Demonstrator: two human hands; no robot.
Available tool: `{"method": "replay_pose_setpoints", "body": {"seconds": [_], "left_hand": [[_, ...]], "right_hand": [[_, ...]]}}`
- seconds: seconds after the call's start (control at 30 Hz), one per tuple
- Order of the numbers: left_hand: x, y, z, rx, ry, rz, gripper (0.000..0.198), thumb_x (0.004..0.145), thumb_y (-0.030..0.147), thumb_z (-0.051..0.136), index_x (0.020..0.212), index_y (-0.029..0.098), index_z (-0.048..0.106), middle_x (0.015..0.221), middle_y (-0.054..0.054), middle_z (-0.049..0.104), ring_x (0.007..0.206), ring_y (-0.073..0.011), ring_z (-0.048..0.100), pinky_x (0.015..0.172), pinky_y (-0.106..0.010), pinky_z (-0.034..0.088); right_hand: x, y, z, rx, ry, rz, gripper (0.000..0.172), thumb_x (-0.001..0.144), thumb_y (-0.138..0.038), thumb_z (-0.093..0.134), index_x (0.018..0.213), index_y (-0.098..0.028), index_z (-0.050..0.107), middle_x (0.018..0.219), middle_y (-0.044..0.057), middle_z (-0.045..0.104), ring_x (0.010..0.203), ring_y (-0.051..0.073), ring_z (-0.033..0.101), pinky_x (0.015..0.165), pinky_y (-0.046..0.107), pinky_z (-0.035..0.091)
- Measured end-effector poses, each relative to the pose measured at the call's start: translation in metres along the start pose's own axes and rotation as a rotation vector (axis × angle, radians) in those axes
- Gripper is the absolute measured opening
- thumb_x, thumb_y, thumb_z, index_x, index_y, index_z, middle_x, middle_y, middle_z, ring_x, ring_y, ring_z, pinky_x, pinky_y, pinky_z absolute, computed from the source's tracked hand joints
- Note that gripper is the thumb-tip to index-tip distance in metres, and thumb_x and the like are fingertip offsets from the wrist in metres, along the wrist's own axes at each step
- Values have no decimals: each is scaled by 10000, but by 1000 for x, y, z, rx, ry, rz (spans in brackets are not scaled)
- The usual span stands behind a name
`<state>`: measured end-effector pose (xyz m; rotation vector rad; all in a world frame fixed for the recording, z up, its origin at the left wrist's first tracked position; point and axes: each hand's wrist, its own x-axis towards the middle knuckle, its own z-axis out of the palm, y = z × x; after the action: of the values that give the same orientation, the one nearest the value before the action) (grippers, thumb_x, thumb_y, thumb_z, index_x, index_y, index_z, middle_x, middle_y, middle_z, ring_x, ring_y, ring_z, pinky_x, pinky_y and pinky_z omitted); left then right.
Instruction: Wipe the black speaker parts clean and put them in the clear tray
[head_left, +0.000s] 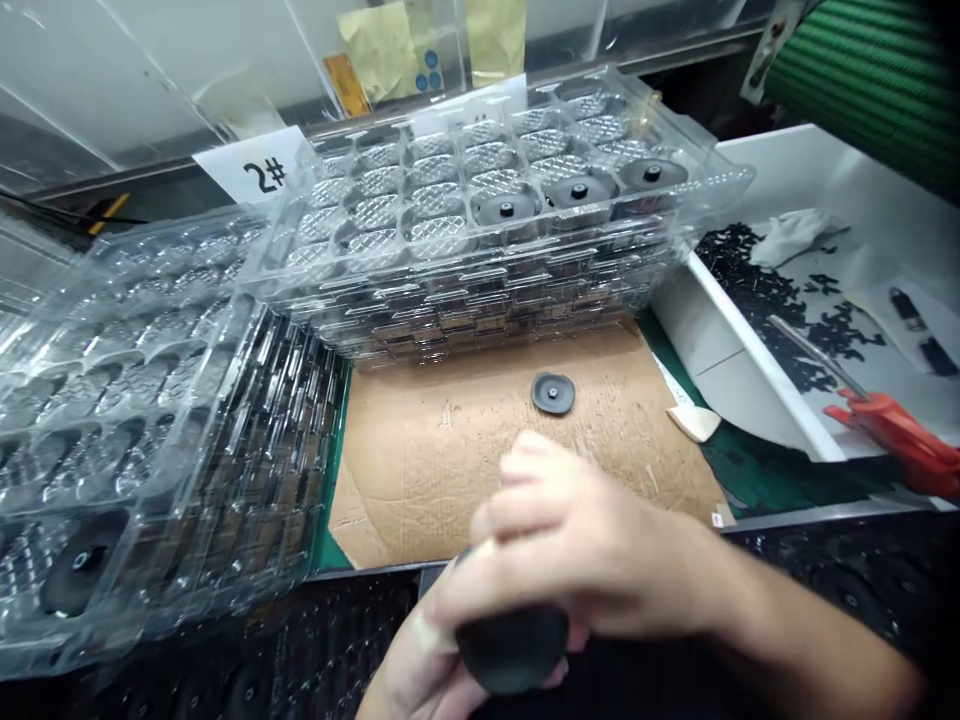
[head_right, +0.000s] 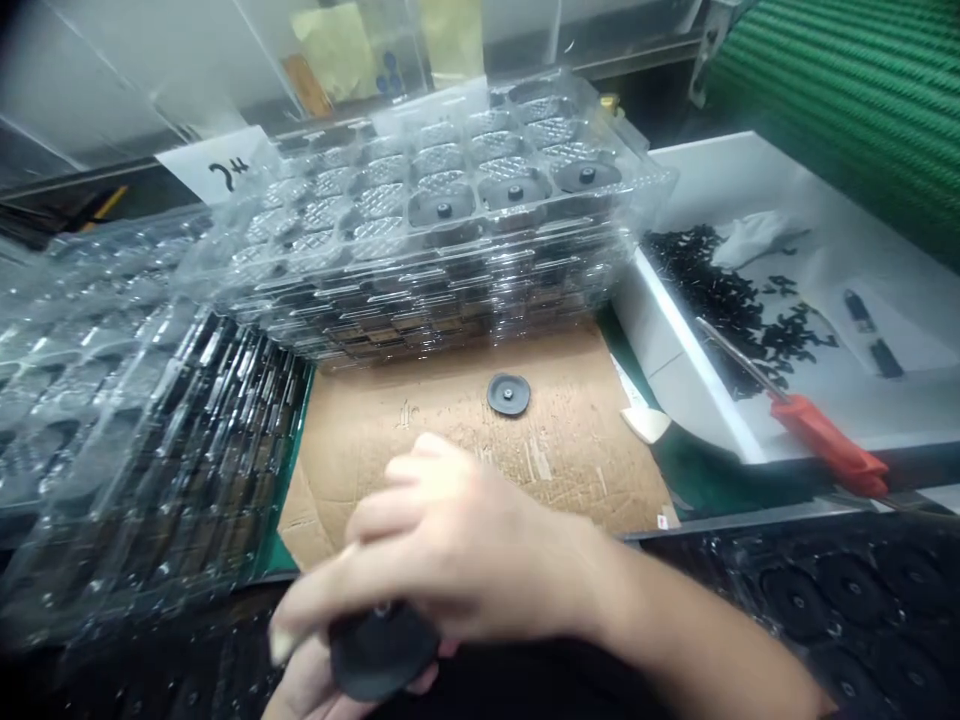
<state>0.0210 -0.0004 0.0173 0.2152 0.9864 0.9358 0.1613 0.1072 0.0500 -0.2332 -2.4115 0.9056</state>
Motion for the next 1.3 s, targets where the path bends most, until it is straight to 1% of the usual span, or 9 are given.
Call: {"method": "replay_pose_setpoints", "body": {"seconds": [0.17,0.37,0.5,0.7,0.83,1.0,1.13,1.2,1.3], "left_hand": [[-3,10,-21,-318,-264,-116,455,617,249,758,1059,277,656,1055,-31,685,904,-232,662,689,-269,550],[-3,6,-44,-450,-295,-34,517,608,350,771,1095,243,636,1161,-88,641,1002,-282,626,749,-309,556],[0,6,-57,-485,-300,42,499,654,413,708,1104,208,636,1201,-101,617,1068,-295,588,826,-328,526],[5,7,-64,-577,-199,138,499,673,402,681,1142,241,618,1226,-86,603,1131,-296,542,952,-361,452],[4,7,-69,-614,-77,225,521,676,338,701,1182,294,580,1227,-50,604,1153,-282,527,988,-383,425],[5,11,-73,-547,52,296,560,677,291,713,1212,300,548,1207,-58,609,1141,-267,537,1016,-413,395],[10,12,-65,-418,122,407,540,641,303,747,1156,253,591,1178,-66,621,1128,-253,546,965,-335,448],[11,10,-59,-377,144,451,536,664,317,734,1171,249,576,1142,-64,637,1100,-227,565,929,-289,471],[9,6,-55,-344,153,414,485,725,319,689,1189,265,558,1120,-57,643,1068,-216,582,882,-271,497]], "right_hand": [[-12,45,35,-65,85,529,258,897,-187,476,1121,-236,595,986,19,661,873,152,591,774,287,462],[-52,69,114,-149,21,646,407,861,-120,434,1246,-219,518,1236,121,509,1079,233,539,861,392,485],[-59,66,134,-213,37,677,401,860,-196,468,1259,-217,500,1288,135,463,1142,286,479,907,457,451],[-29,75,126,-201,93,698,298,883,-159,399,1129,-190,565,1013,95,607,893,212,608,760,346,520],[-23,66,128,-126,106,633,304,911,-206,403,1199,-181,499,1075,87,608,977,190,583,827,313,489],[-27,56,124,-54,34,570,186,876,-227,502,1001,-209,639,731,32,634,709,173,591,669,289,485],[2,29,89,-43,218,645,239,921,-237,439,1127,-221,559,1006,42,638,897,165,584,763,289,469],[20,8,76,4,383,542,284,915,-206,440,1189,-219,513,1097,36,611,959,160,560,826,297,446],[34,-17,73,24,367,279,295,874,-140,448,1158,-127,524,989,71,642,828,171,558,769,328,438]]}}
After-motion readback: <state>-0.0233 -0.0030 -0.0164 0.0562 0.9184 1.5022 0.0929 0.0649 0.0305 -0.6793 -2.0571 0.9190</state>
